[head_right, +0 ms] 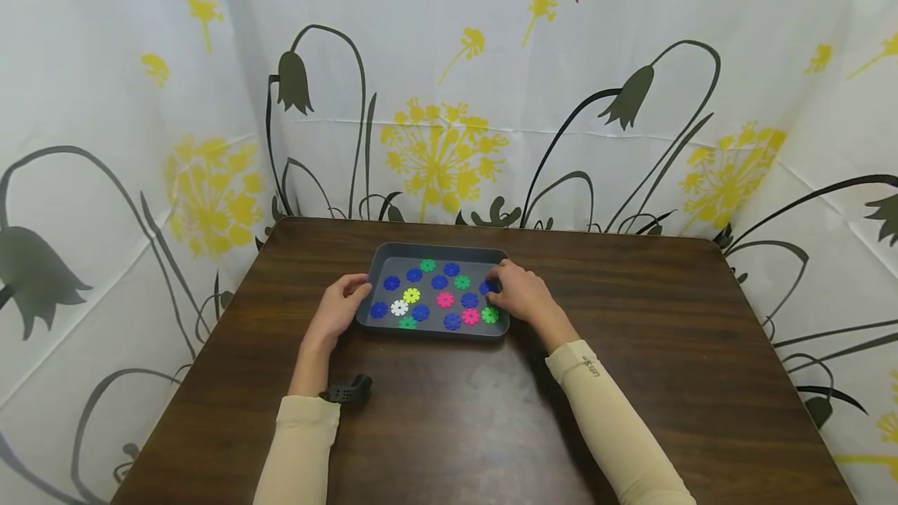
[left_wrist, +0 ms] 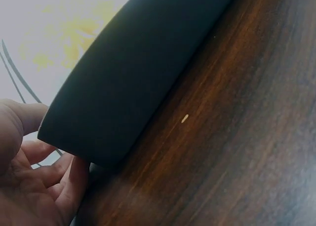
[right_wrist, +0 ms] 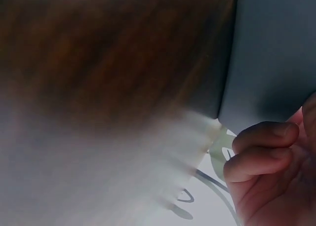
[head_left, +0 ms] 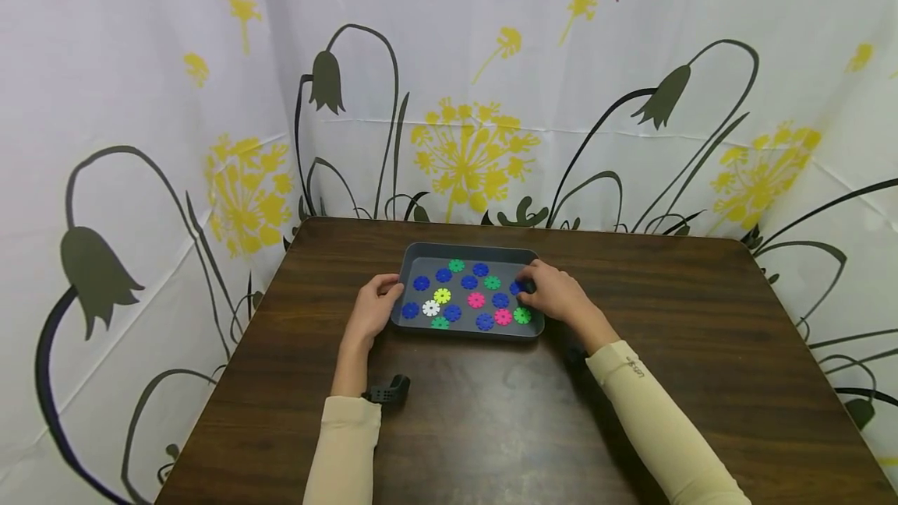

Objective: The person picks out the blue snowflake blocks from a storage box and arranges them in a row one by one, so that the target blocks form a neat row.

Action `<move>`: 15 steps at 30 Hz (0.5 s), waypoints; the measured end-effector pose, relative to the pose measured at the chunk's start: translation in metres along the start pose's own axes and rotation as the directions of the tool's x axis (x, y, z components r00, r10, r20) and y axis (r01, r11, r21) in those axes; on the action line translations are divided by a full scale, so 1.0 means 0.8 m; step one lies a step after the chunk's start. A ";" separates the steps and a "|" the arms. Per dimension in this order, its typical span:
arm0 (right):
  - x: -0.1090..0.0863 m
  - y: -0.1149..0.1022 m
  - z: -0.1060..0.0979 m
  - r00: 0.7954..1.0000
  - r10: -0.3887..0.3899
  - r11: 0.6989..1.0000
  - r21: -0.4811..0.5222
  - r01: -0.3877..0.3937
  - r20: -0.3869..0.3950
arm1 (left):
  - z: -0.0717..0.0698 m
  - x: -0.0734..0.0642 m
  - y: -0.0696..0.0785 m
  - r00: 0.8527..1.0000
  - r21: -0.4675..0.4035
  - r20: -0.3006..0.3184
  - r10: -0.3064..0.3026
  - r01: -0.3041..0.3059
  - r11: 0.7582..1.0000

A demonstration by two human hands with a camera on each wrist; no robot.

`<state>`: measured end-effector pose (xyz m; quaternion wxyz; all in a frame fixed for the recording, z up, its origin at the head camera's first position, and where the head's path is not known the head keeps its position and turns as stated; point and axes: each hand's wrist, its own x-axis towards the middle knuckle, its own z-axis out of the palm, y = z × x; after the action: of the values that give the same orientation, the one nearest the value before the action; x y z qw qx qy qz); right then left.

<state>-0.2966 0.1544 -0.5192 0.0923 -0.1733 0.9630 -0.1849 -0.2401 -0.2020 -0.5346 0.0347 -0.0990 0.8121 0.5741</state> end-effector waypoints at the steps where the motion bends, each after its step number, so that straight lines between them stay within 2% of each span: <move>1: 0.001 0.000 -0.001 1.000 0.003 1.000 0.001 -0.003 0.005 | 0.000 0.000 0.000 1.000 -0.001 -0.001 0.001 -0.001 1.000; 9: 0.007 0.000 -0.006 0.998 0.015 0.999 -0.029 -0.014 0.058 | 0.001 0.001 -0.004 1.000 -0.001 0.002 -0.019 0.019 1.000; 15: 0.008 0.001 -0.004 0.999 -0.009 0.999 -0.031 0.010 0.039 | -0.002 0.002 -0.006 1.000 -0.021 -0.001 -0.013 0.013 1.000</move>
<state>-0.3034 0.1538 -0.5170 0.1073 -0.1829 0.9629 -0.1667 -0.2404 -0.2057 -0.5389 0.0370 -0.1052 0.8054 0.5821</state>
